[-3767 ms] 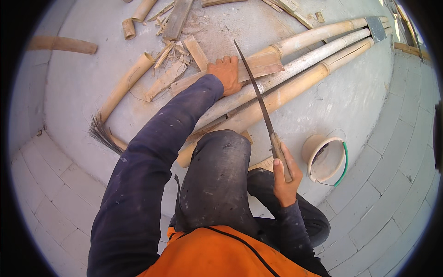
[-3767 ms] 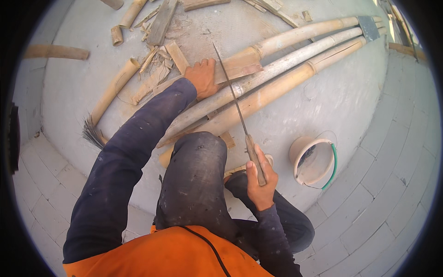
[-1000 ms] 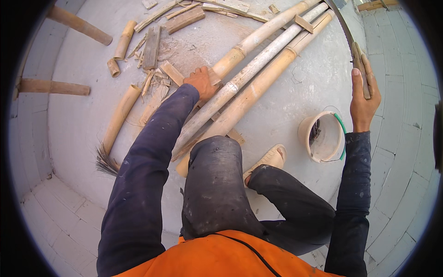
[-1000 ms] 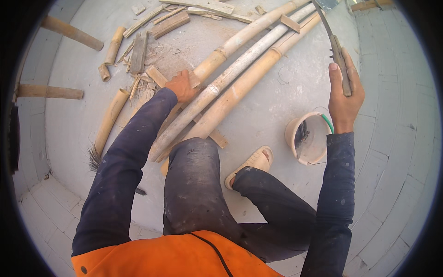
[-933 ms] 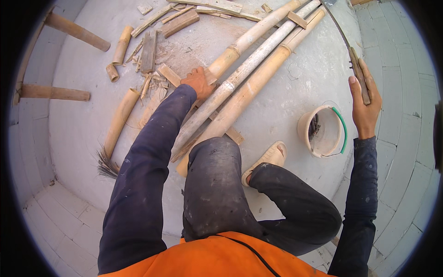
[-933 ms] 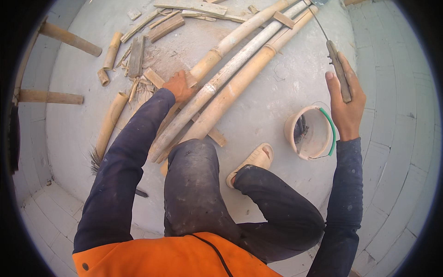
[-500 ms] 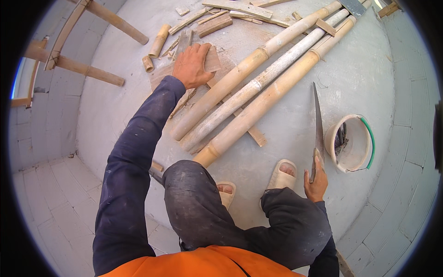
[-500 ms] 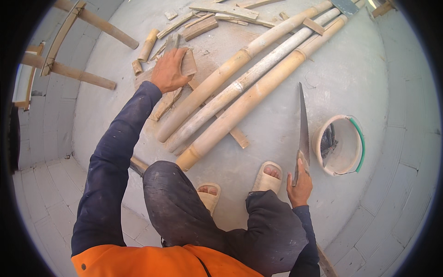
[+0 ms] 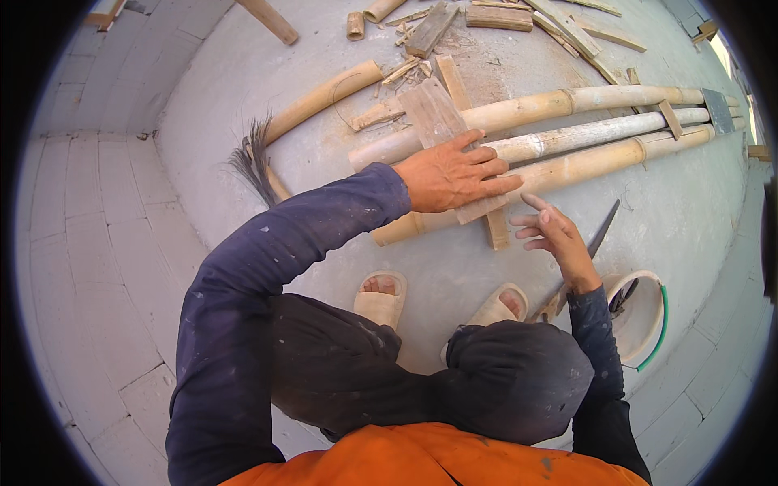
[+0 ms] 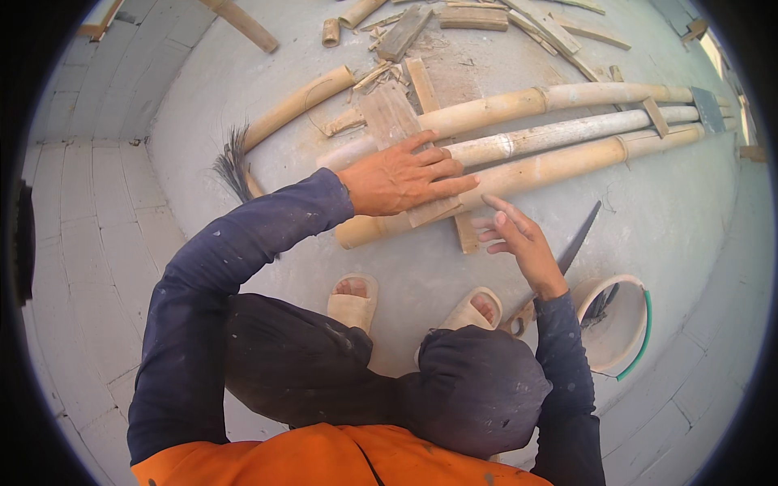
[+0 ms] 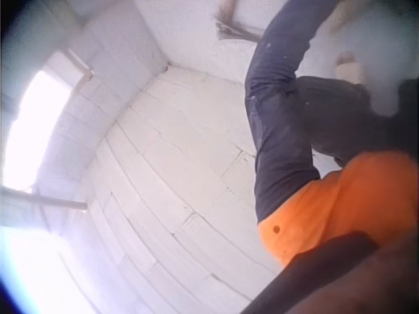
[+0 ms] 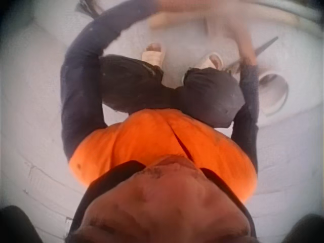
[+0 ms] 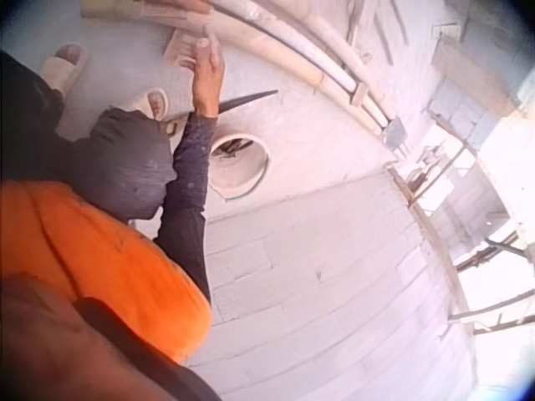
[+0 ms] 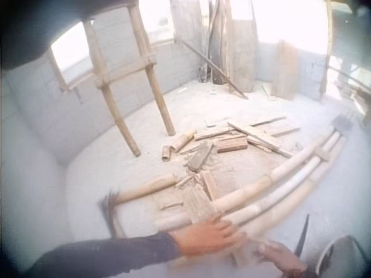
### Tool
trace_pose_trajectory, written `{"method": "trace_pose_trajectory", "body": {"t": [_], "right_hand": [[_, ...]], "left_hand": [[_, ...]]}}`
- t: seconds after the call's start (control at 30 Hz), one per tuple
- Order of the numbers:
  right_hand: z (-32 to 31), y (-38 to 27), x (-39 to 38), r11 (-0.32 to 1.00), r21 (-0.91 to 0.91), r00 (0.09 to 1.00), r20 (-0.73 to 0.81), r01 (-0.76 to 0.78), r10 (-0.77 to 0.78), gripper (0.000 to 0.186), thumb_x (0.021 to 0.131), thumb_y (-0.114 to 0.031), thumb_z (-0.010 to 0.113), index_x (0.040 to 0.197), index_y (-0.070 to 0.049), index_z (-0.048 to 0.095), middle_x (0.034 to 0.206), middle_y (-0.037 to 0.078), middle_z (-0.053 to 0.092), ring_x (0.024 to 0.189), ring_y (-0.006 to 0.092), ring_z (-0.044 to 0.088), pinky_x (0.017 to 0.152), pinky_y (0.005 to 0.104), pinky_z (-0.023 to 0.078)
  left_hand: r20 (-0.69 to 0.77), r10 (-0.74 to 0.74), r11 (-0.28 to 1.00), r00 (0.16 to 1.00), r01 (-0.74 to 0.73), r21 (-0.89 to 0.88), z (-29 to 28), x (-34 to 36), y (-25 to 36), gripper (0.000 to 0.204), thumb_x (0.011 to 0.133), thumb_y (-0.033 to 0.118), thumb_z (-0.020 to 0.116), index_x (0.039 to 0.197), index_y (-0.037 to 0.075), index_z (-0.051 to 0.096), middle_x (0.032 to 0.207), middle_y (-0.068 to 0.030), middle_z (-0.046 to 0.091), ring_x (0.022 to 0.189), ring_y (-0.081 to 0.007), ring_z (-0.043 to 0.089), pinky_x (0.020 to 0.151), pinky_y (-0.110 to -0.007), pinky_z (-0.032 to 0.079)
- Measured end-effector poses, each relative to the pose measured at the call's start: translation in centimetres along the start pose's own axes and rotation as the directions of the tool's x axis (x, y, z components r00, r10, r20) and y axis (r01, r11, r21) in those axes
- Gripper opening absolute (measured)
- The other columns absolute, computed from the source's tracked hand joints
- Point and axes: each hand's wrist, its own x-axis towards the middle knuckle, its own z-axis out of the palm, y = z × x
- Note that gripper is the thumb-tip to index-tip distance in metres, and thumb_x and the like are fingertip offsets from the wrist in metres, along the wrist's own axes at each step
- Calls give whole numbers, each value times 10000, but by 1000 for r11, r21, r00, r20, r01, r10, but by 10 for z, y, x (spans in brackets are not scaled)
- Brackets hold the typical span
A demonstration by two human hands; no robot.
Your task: The person marks a wooden board with a pencil, saws the board, and uses pliers to twist wire around bamboo stalks to secure them together.
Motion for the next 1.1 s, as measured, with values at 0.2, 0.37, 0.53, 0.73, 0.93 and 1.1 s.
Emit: {"method": "trace_pose_trajectory", "body": {"t": [0.2, 0.37, 0.53, 0.73, 0.93, 1.1], "right_hand": [[46, -43, 68, 993, 103, 993, 97, 59, -69, 489, 1111, -380, 722, 1387, 20, 666, 1176, 131, 782, 902, 167, 785, 809, 292, 639], [48, 13, 61, 986, 148, 997, 2, -82, 82, 502, 1123, -269, 705, 1529, -15, 555, 1142, 139, 794, 835, 170, 801, 702, 280, 655], [58, 35, 63, 996, -33, 995, -60, -80, 78, 682, 1107, -274, 720, 1650, -5, 407, 1171, 198, 785, 757, 206, 793, 657, 312, 648], [50, 43, 69, 994, 13, 977, -179, -111, 112, 459, 1093, -290, 745, 1470, -41, 663, 1198, 169, 787, 747, 188, 781, 679, 311, 639], [85, 3, 39, 319, -899, 693, -24, 301, -720, 351, 957, -236, 864, 1266, -95, 776, 1094, 86, 752, 901, 280, 720, 807, 394, 599], [112, 7, 40, 194, -905, 806, 218, 377, -550, 402, 908, -238, 879, 1270, -101, 772, 1174, 105, 690, 995, 317, 674, 858, 435, 582]], "left_hand": [[38, -120, 993, 992, 119, 26, -14, 8, -25, 902, 1044, 302, 687, 1788, 150, 199, 1678, -122, 490, 1579, -286, 445, 1367, -552, 281], [-167, -488, 871, 857, 464, -163, -33, -98, -35, 921, 926, 327, 810, 1704, 87, 378, 1686, -182, 478, 1591, -372, 409, 1340, -549, 294], [154, -880, 339, 449, 822, -458, 75, -251, 4, 488, 980, 207, 724, 1425, 27, 641, 1395, -211, 668, 1368, -416, 582, 1180, -474, 467], [99, -834, 452, 542, 776, -440, 168, -242, 52, 540, 932, 231, 799, 1428, 52, 680, 1374, -187, 686, 1337, -396, 586, 1154, -497, 472], [129, -791, 517, 598, 766, -381, 174, -232, 38, 408, 952, 233, 781, 1335, 95, 751, 1276, -128, 733, 1275, -356, 617, 1122, -497, 451], [178, -830, 432, 529, 810, -397, 139, -275, 47, 347, 946, 260, 779, 1243, 81, 796, 1124, -136, 774, 1095, -370, 695, 1056, -502, 472]]}}
